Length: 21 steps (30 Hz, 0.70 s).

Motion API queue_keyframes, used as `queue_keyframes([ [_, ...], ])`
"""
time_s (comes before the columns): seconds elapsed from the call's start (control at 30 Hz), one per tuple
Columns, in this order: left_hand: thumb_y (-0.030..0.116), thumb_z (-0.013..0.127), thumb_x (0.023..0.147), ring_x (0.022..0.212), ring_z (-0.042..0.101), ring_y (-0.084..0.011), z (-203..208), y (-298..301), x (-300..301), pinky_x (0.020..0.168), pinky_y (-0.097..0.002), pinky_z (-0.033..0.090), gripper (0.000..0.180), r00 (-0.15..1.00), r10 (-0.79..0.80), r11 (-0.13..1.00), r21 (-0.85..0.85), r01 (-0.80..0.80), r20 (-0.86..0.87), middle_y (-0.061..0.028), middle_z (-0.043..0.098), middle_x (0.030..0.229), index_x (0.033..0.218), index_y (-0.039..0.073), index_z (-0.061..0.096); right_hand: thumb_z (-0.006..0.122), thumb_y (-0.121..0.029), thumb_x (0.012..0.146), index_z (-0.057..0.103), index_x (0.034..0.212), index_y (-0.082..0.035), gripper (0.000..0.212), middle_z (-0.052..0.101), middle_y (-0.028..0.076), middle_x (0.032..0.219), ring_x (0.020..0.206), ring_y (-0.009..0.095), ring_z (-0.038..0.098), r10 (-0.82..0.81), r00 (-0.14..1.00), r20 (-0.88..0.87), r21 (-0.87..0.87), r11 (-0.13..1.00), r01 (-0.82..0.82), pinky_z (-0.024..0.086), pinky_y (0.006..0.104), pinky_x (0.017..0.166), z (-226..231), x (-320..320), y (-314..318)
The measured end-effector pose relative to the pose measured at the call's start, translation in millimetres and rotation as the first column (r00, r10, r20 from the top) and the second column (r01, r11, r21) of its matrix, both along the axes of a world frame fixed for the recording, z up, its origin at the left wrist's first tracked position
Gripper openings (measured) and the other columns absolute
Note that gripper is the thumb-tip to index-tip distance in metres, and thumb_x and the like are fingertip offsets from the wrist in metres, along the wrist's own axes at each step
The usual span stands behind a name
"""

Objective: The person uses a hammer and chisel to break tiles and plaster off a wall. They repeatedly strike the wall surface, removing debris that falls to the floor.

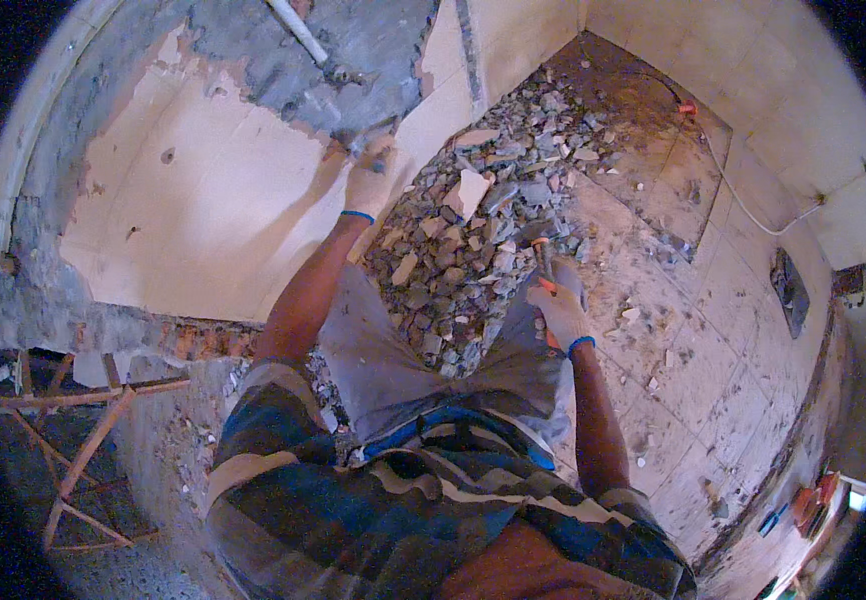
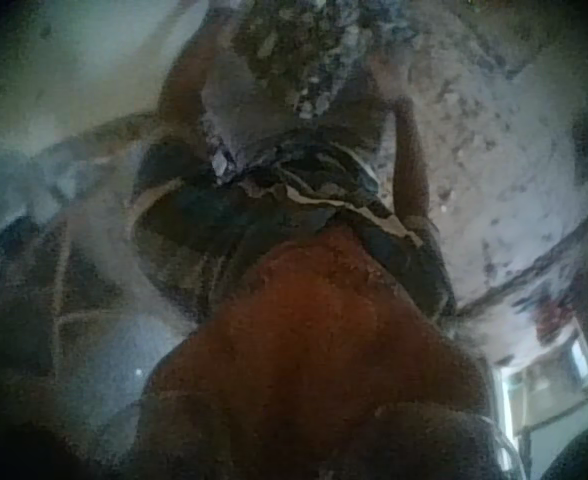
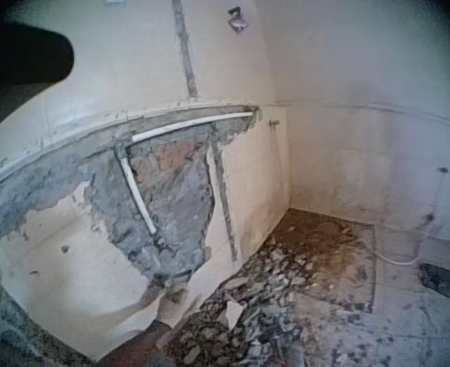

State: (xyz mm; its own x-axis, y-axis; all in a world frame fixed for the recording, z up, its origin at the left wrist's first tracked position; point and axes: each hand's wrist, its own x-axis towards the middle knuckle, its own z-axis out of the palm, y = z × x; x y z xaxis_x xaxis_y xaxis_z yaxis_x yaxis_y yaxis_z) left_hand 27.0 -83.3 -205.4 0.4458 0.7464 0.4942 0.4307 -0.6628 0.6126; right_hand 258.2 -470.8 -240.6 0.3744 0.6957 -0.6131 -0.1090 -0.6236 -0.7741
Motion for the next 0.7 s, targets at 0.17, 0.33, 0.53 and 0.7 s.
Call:
queue_keyframes([
  [0.17, 0.032, 0.057, 0.108, 0.108, 0.071, -0.0400, 31, -1, -30, 0.090, -0.0469, 0.054, 0.035, 0.944, 0.302, 0.952, -0.004, -0.305, -0.132, -0.0235, 0.075, 0.110, 0.115, 0.000, 0.069, 0.072, -0.029, 0.096, 0.055, 0.152, -0.006, 0.063, 0.060, 0.000, 0.080, 0.058, 0.012, 0.059, 0.075, 0.997, 0.018, 0.008, 0.997, -0.075, 0.049, 0.0322, 0.049, -10, 1, 0],
  [0.33, 0.030, 0.056, 0.106, 0.117, 0.067, -0.0417, 73, -22, -51, 0.101, -0.0523, 0.050, 0.035, 0.920, 0.389, 0.920, 0.067, -0.385, -0.051, -0.0234, 0.074, 0.117, 0.116, 0.001, 0.072, 0.072, -0.027, 0.096, 0.054, 0.153, -0.006, 0.063, 0.061, 0.000, 0.082, 0.056, 0.012, 0.057, 0.031, 0.996, 0.089, 0.004, 0.999, -0.032, 0.048, 0.0317, 0.049, -13, -7, -3],
  [0.53, 0.026, 0.058, 0.104, 0.124, 0.062, -0.0393, 100, -41, -73, 0.110, -0.0527, 0.044, 0.030, 0.936, 0.350, 0.900, 0.269, -0.343, 0.023, -0.0200, 0.072, 0.121, 0.115, 0.002, 0.072, 0.071, -0.026, 0.097, 0.053, 0.154, -0.005, 0.064, 0.060, 0.000, 0.081, 0.056, 0.012, 0.057, -0.048, 0.988, -0.147, -0.020, 0.999, 0.045, 0.046, 0.0316, 0.049, 6, -16, -8],
  [0.7, 0.021, 0.062, 0.104, 0.119, 0.066, -0.0374, 88, -34, -71, 0.107, -0.0480, 0.048, 0.022, 0.949, 0.304, 0.917, 0.296, -0.267, -0.086, -0.0174, 0.073, 0.116, 0.115, 0.004, 0.071, 0.071, -0.025, 0.096, 0.056, 0.152, -0.006, 0.061, 0.059, -0.001, 0.078, 0.055, 0.012, 0.057, 0.029, 0.995, -0.092, -0.054, 0.998, -0.034, 0.048, 0.0312, 0.049, 6, -20, -4],
])
